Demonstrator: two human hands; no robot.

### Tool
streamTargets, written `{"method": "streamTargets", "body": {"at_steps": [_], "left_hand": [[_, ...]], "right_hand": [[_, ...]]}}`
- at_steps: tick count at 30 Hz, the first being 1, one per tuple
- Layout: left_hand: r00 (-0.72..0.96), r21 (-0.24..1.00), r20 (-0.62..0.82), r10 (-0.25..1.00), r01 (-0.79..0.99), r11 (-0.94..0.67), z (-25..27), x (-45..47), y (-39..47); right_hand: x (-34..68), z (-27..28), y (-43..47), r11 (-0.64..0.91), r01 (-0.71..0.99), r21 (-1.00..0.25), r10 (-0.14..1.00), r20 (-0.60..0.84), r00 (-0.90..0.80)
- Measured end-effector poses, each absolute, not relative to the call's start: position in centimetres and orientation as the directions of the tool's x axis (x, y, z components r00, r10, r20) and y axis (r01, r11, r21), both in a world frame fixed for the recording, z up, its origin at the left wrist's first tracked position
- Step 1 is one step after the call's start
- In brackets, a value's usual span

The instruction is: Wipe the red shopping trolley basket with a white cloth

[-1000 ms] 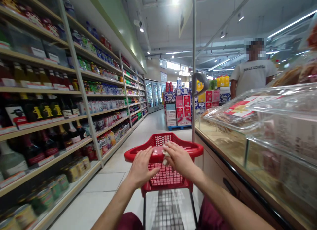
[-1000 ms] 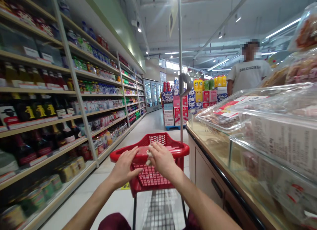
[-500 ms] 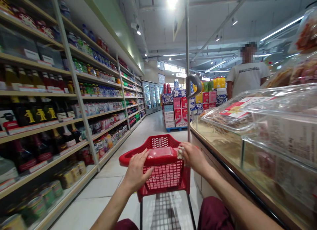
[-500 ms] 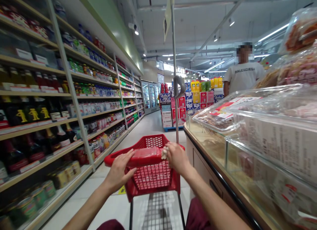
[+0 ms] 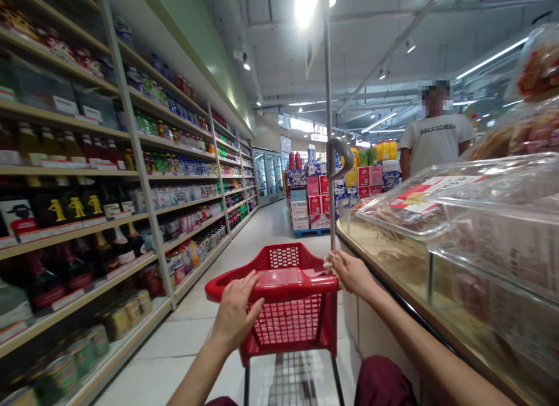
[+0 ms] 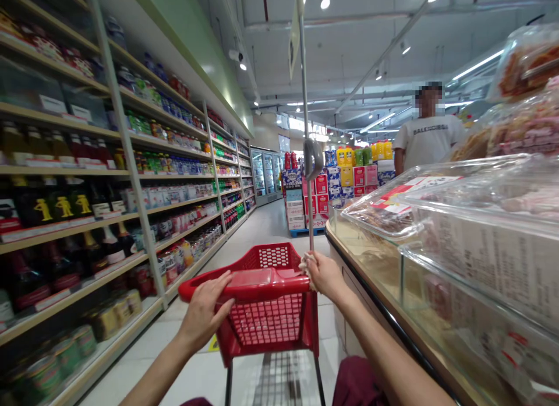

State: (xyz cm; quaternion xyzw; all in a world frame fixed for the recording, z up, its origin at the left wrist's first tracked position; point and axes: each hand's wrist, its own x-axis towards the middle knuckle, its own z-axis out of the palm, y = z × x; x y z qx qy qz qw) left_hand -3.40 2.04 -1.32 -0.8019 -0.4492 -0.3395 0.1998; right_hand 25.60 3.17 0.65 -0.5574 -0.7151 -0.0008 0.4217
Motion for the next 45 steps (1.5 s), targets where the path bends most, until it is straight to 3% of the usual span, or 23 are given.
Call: {"method": "streamTargets", "body": {"at_steps": [2, 6, 8, 10, 15, 21, 23, 27, 29, 32, 34, 40, 43, 45], "left_hand": [[0.348, -0.011, 0.732, 0.586, 0.866, -0.500, -1.4, -3.2, 2.2], [0.338, -0.012, 0.733, 0.590, 0.874, -0.486, -1.6, -2.8, 2.4], [0.339, -0.015, 0.732, 0.591, 0.876, -0.483, -1.5, -2.7, 2.5], [0.339, -0.019, 0.733, 0.590, 0.876, -0.481, -1.4, -2.5, 2.4], [0.309, -0.014, 0.754, 0.579, 0.889, -0.457, -1.5, -1.2, 1.8], [0.278, -0.013, 0.753, 0.596, 0.912, -0.409, -1.6, 0.1, 1.4], [0.279, -0.021, 0.752, 0.597, 0.916, -0.401, -1.6, 0.2, 1.2], [0.261, -0.030, 0.772, 0.580, 0.926, -0.377, -1.7, 0.9, 0.9], [0.249, -0.034, 0.782, 0.572, 0.932, -0.360, -1.8, 1.5, 0.8], [0.238, -0.042, 0.790, 0.566, 0.940, -0.337, -1.9, 2.6, 0.5], [0.235, -0.044, 0.780, 0.580, 0.945, -0.323, -1.8, 3.0, 0.3], [0.200, 0.017, 0.676, 0.709, 0.958, -0.287, -0.4, 0.1, -0.6], [0.146, 0.063, 0.621, 0.770, 0.970, -0.234, 0.4, -1.1, -0.7], [0.150, 0.070, 0.599, 0.787, 0.969, -0.238, 0.6, -0.7, -0.6]], "right_hand": [[24.4, 0.0, 2.7, 0.451, 0.795, -0.406, 0.724, 0.688, -0.059], [19.7, -1.6, 1.3, 0.636, 0.754, -0.166, 0.451, 0.872, -0.189], [19.3, -1.8, 1.4, 0.649, 0.752, -0.116, 0.410, 0.886, -0.217], [21.0, -1.6, 2.2, 0.616, 0.777, -0.130, 0.446, 0.871, -0.208], [25.2, -1.1, 3.8, 0.439, 0.831, -0.341, 0.534, 0.843, 0.064], [20.6, -2.4, 2.3, 0.673, 0.725, -0.147, 0.406, 0.892, -0.196], [21.4, -2.3, 2.6, 0.650, 0.741, -0.166, 0.444, 0.875, -0.193], [23.7, -1.6, 3.6, 0.483, 0.822, -0.302, 0.555, 0.832, -0.021], [22.7, -1.5, 3.4, 0.514, 0.807, -0.290, 0.526, 0.850, -0.030], [19.8, -1.7, 2.6, 0.659, 0.734, -0.167, 0.432, 0.883, -0.186], [18.9, -1.6, 2.6, 0.681, 0.714, -0.161, 0.444, 0.867, -0.228], [23.6, -0.2, 5.5, 0.484, 0.779, -0.399, 0.662, 0.749, -0.028], [23.6, -0.1, 5.8, 0.463, 0.785, -0.412, 0.644, 0.765, 0.022], [21.5, -0.4, 4.9, 0.549, 0.763, -0.341, 0.575, 0.817, -0.049]]}}
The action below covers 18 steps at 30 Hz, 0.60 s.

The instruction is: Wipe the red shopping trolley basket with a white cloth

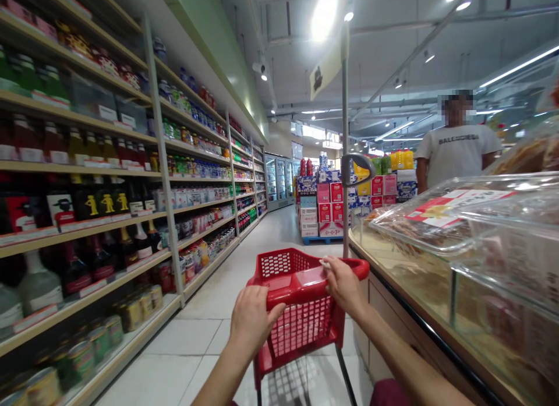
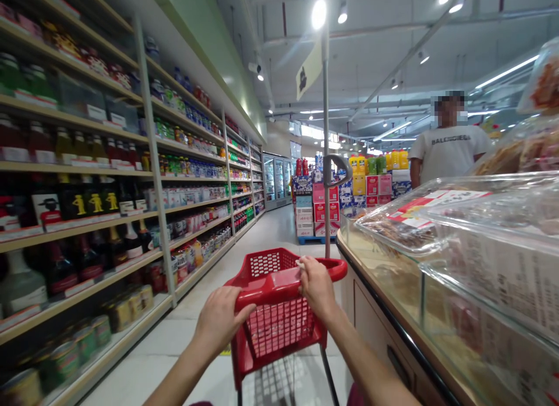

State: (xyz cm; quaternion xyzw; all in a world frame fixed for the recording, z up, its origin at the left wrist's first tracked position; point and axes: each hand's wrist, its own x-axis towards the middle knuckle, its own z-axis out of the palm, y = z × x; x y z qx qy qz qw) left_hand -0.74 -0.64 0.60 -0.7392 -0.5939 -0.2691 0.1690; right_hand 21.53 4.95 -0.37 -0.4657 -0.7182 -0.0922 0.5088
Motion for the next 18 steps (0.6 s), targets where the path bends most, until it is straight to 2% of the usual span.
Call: {"method": "streamTargets", "body": {"at_steps": [3, 5, 7, 9, 12, 14, 16, 18], "left_hand": [[0.130, 0.077, 0.609, 0.783, 0.972, -0.221, 0.5, 0.9, -0.7], [0.145, 0.088, 0.622, 0.769, 0.964, -0.253, 0.4, 1.7, -0.9], [0.214, 0.114, 0.619, 0.756, 0.928, -0.355, 0.3, 1.6, -1.1], [0.278, 0.180, 0.598, 0.752, 0.867, -0.464, 0.3, 0.8, -1.0], [0.273, 0.293, 0.559, 0.783, 0.818, -0.495, -0.2, -0.5, -0.4], [0.253, 0.309, 0.556, 0.791, 0.821, -0.480, -0.7, -0.5, 0.1], [0.252, 0.284, 0.567, 0.784, 0.834, -0.473, -1.1, 0.4, 0.2], [0.248, 0.251, 0.569, 0.784, 0.855, -0.453, -1.2, 1.9, -0.1]], "right_hand": [[18.1, -1.0, 3.5, 0.713, 0.685, -0.149, 0.419, 0.874, -0.245], [17.6, -1.1, 3.4, 0.750, 0.655, -0.097, 0.381, 0.872, -0.307], [18.9, -0.8, 4.2, 0.724, 0.671, -0.158, 0.434, 0.861, -0.265], [21.1, -0.4, 5.4, 0.657, 0.698, -0.285, 0.521, 0.841, -0.148], [22.4, -0.1, 5.8, 0.616, 0.681, -0.395, 0.580, 0.813, -0.053], [21.2, -0.3, 4.6, 0.684, 0.641, -0.350, 0.551, 0.823, -0.139], [19.4, -0.6, 3.0, 0.758, 0.592, -0.273, 0.496, 0.830, -0.253], [18.5, -0.8, 1.8, 0.782, 0.570, -0.250, 0.479, 0.827, -0.294]]}}
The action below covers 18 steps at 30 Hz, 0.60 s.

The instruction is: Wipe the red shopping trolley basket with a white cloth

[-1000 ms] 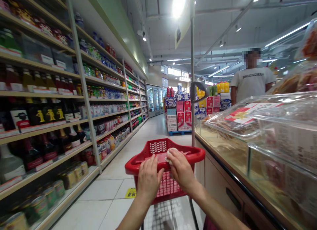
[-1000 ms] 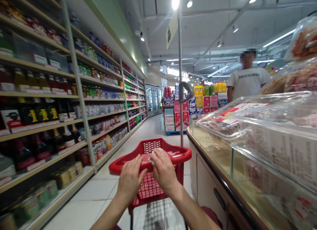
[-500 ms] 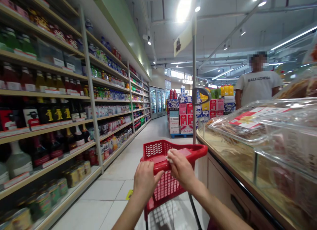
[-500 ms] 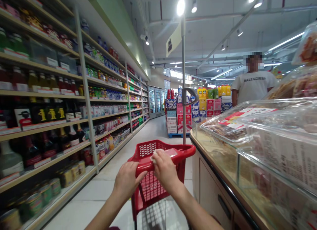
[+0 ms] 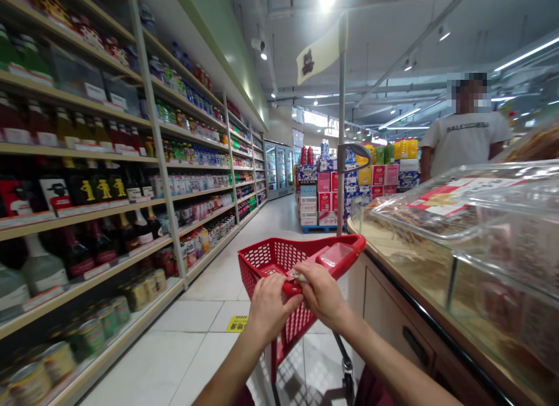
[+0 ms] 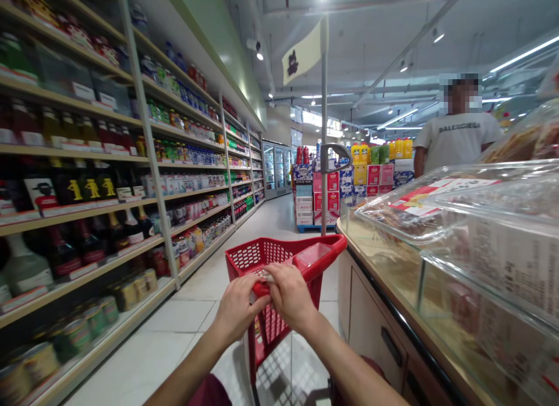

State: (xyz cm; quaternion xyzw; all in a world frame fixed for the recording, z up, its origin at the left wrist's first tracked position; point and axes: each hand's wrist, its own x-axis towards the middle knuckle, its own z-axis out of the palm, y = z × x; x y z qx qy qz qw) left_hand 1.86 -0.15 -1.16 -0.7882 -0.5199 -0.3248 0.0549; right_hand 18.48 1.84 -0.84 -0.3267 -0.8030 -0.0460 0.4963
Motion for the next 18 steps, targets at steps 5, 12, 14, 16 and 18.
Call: {"method": "streamTargets", "body": {"at_steps": [5, 12, 14, 16, 18], "left_hand": [[0.245, 0.214, 0.551, 0.797, 0.882, -0.419, 0.0, 6.1, -2.3], [0.319, 0.273, 0.496, 0.807, 0.825, -0.494, -3.5, 4.9, -0.3], [0.207, 0.285, 0.462, 0.862, 0.886, -0.366, -5.5, 3.2, 1.2], [0.177, 0.258, 0.460, 0.870, 0.911, -0.322, -6.8, 2.4, 2.2], [0.186, 0.230, 0.478, 0.859, 0.917, -0.326, -7.1, 2.9, 2.4]], "right_hand": [[21.9, -0.8, 2.6, 0.726, 0.598, -0.339, 0.553, 0.805, -0.215], [27.6, -0.6, 4.1, 0.646, 0.489, -0.585, 0.676, 0.737, -0.011], [28.0, -0.8, 3.1, 0.617, 0.481, -0.623, 0.696, 0.717, 0.037], [27.6, -1.3, 1.6, 0.584, 0.529, -0.615, 0.693, 0.718, 0.070], [26.6, -1.9, -0.1, 0.579, 0.626, -0.521, 0.646, 0.763, 0.038]]}}
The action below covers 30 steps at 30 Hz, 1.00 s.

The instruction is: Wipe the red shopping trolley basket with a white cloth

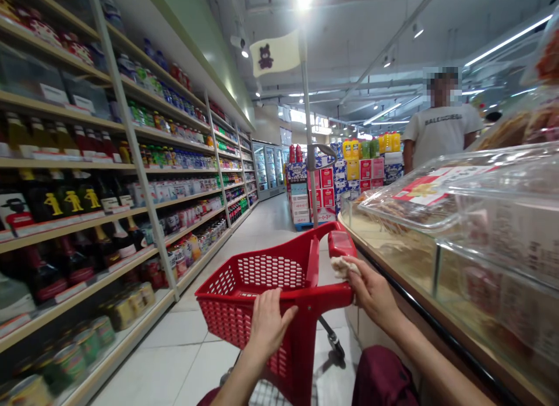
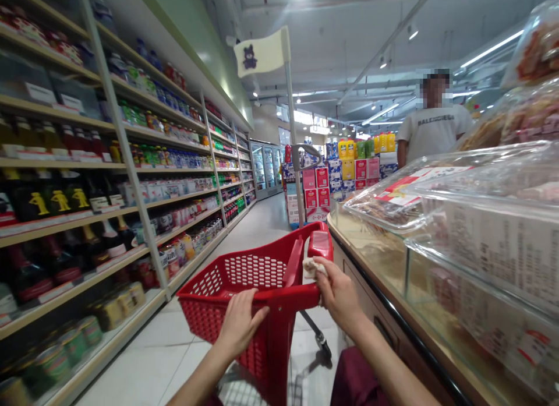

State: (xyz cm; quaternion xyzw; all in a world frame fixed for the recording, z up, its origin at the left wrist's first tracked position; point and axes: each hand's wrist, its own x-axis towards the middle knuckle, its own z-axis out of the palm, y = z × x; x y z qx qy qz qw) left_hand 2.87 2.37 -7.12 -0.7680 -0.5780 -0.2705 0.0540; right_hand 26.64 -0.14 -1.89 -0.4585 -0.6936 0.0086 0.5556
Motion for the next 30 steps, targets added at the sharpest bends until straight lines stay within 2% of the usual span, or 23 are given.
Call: {"method": "streamTargets", "body": {"at_steps": [3, 5, 9, 11, 16, 18, 20, 22, 24, 28, 30], "left_hand": [[0.210, 0.221, 0.501, 0.840, 0.907, -0.359, -6.7, 4.3, 1.9], [0.230, 0.227, 0.510, 0.829, 0.894, -0.387, -7.1, 4.3, 2.0], [0.184, 0.215, 0.545, 0.818, 0.912, -0.348, -9.8, 1.7, 3.1], [0.173, 0.205, 0.566, 0.806, 0.918, -0.341, -11.1, 0.8, 3.6], [0.269, 0.168, 0.552, 0.790, 0.891, -0.421, -11.7, 1.7, 3.3], [0.293, 0.146, 0.537, 0.791, 0.891, -0.429, -11.6, 2.3, 3.1], [0.294, 0.122, 0.528, 0.797, 0.902, -0.413, -11.6, 2.7, 3.1], [0.284, 0.094, 0.529, 0.800, 0.917, -0.388, -11.7, 2.9, 3.2], [0.277, 0.067, 0.530, 0.801, 0.928, -0.366, -11.8, 3.0, 3.3], [0.287, 0.039, 0.487, 0.825, 0.936, -0.349, -11.5, 3.0, 3.3], [0.294, 0.032, 0.462, 0.837, 0.937, -0.347, -11.3, 3.0, 3.2]], "right_hand": [[25.8, -2.4, -1.5, 0.569, 0.785, -0.246, 0.537, 0.834, -0.127], [26.5, -2.4, -1.2, 0.502, 0.855, -0.128, 0.529, 0.828, -0.187], [28.1, -2.7, 0.9, 0.347, 0.924, -0.160, 0.564, 0.823, -0.069], [26.9, -3.8, 1.8, 0.321, 0.932, -0.171, 0.553, 0.832, -0.038], [21.2, -7.0, 3.4, 0.484, 0.874, -0.037, 0.526, 0.811, -0.257], [22.2, -6.6, 4.0, 0.483, 0.875, -0.016, 0.527, 0.804, -0.276], [25.1, -5.4, 4.6, 0.396, 0.917, -0.052, 0.544, 0.818, -0.188], [27.8, -4.3, 5.0, 0.261, 0.955, -0.143, 0.538, 0.843, -0.021], [28.5, -4.2, 4.9, 0.219, 0.959, -0.179, 0.529, 0.848, 0.037], [26.1, -5.7, 4.4, 0.431, 0.902, -0.021, 0.545, 0.803, -0.241], [26.3, -5.6, 4.5, 0.453, 0.891, -0.009, 0.547, 0.793, -0.270]]}}
